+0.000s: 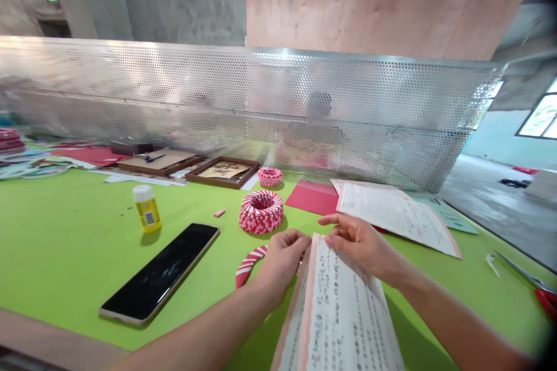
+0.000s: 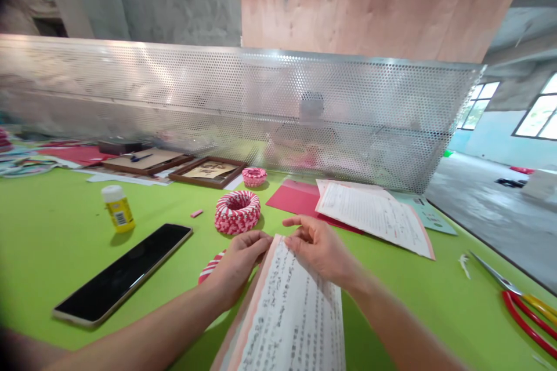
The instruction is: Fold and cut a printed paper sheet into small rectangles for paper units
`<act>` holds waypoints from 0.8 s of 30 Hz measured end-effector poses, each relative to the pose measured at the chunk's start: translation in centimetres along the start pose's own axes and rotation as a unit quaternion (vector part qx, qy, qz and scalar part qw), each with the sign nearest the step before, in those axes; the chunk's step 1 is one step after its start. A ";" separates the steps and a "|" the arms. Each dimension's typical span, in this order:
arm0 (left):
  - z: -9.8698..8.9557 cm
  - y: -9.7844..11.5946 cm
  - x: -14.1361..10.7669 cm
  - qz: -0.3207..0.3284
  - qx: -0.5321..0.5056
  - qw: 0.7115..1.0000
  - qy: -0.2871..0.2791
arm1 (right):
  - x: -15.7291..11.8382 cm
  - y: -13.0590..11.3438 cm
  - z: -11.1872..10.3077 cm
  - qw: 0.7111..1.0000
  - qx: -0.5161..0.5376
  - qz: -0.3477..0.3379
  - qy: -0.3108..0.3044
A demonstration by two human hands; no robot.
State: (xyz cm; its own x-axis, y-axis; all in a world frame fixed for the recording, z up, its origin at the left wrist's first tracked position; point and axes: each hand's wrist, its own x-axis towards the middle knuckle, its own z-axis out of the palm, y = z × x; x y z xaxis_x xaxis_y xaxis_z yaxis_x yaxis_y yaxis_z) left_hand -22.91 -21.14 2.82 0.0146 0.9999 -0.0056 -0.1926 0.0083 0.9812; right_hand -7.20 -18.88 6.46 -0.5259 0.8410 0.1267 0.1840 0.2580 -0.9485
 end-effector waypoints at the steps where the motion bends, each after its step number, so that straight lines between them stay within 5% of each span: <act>1: 0.0 0.0 0.0 -0.006 -0.002 1.000 -0.001 | -0.2 0.1 0.3 1.000 -0.009 -0.008 0.008; 10: 0.3 0.5 -0.4 -0.042 -0.026 0.999 -0.008 | -0.6 1.5 1.3 0.998 -0.052 0.019 0.042; 16: 0.5 0.7 -0.5 -0.044 -0.031 0.998 -0.011 | -0.3 1.3 1.1 1.000 -0.022 0.014 0.009; 24: 0.3 0.8 -0.8 -0.067 -0.009 0.994 -0.091 | 0.4 1.2 -2.1 0.992 -0.118 -0.003 0.053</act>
State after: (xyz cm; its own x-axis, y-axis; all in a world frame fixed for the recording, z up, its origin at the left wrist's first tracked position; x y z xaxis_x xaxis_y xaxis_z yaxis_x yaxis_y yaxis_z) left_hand -22.76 -21.95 3.70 0.2175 0.9709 -0.1002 -0.1947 0.1438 0.9703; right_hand -5.42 -17.24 5.94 -0.4395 0.8813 0.1733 0.3773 0.3563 -0.8548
